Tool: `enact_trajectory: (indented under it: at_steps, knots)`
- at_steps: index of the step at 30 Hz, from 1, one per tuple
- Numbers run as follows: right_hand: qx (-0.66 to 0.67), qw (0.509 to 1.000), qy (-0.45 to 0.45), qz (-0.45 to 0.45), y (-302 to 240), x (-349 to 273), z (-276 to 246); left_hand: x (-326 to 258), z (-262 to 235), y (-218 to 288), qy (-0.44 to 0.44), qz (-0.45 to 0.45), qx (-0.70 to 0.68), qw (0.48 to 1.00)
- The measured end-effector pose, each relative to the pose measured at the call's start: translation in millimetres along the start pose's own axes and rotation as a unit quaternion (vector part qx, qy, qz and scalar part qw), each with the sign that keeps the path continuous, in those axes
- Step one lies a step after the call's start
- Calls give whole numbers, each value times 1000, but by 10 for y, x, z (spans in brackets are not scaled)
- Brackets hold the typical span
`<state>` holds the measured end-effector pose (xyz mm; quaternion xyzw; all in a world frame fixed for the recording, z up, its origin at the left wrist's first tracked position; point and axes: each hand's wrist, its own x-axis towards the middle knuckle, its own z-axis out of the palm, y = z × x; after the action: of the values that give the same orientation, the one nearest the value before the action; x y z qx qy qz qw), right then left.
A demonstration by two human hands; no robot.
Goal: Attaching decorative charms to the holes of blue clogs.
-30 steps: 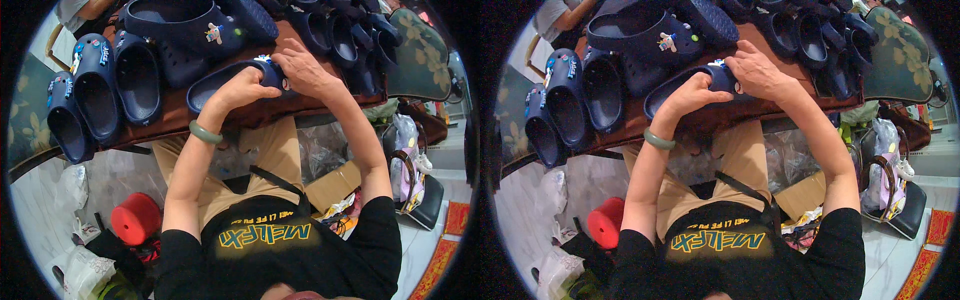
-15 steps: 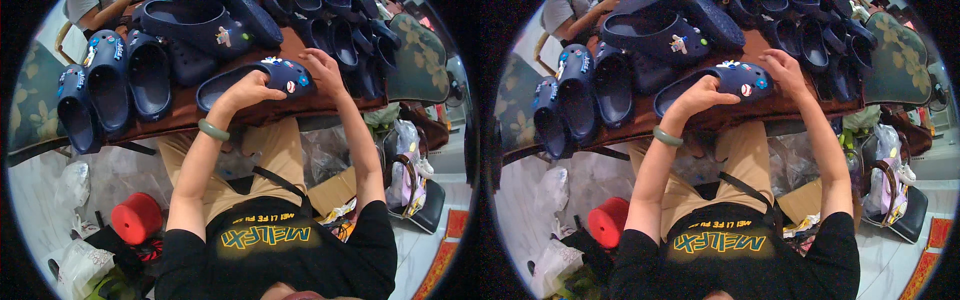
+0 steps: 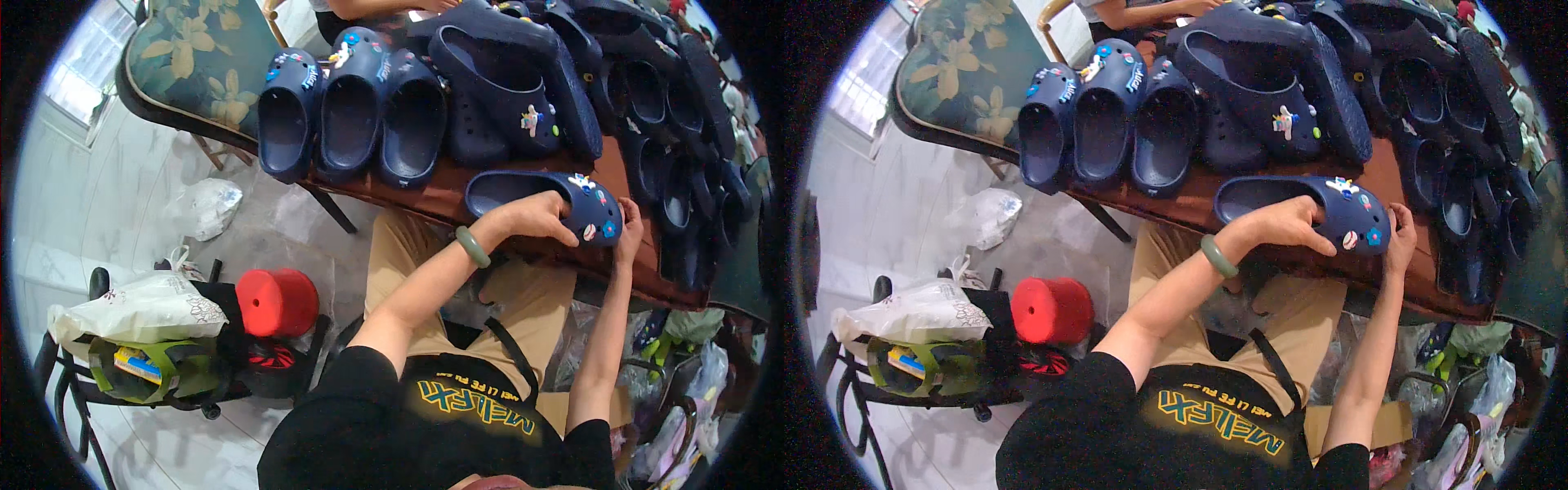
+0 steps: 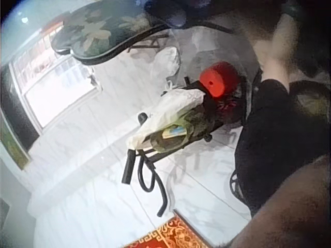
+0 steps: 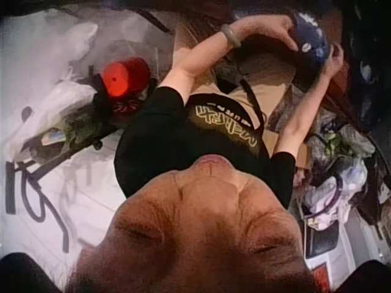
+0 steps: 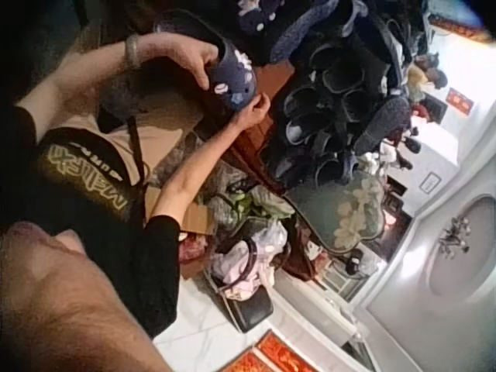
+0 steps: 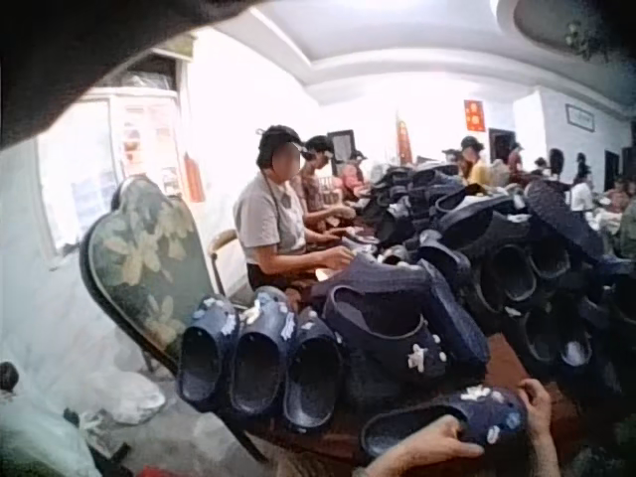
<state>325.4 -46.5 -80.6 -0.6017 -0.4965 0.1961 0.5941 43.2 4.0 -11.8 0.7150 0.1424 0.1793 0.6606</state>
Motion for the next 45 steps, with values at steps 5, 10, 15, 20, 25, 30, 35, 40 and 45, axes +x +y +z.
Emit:
enact_trajectory:
  at_steps: [5, 10, 15, 20, 25, 30, 35, 40, 45]
  knots:
    - [-51, 999, 10, 4, -6, 15, 11, -126, 112, 90, 56, 33, 47, 997]
    - [9, 999, -1, -36, -53, -6, 8, -382, 251, 112, 131, 86, 287, 945]
    - [-23, 999, 25, 1, -66, -38, 24, -1088, 412, 743, 351, 174, -84, 916]
    - [-58, 997, 41, 1, -194, -53, 14, -987, -314, 904, 657, 223, 39, 719]
    - [-58, 997, 47, -32, -76, -33, 21, -686, -996, 649, 623, 223, 35, 749]
    - [-65, 997, 45, -10, -231, -74, 68, -428, -1187, 561, 592, 207, 97, 773]
    - [-64, 997, 46, -16, -212, -61, 59, -257, -1498, 543, 625, 110, 226, 739]
    - [-70, 996, 55, -15, -213, -71, 42, -273, -1404, 559, 559, 62, 166, 810]
    - [-68, 996, 52, -27, -196, -42, 65, -384, -1227, 468, 564, 45, 260, 783]
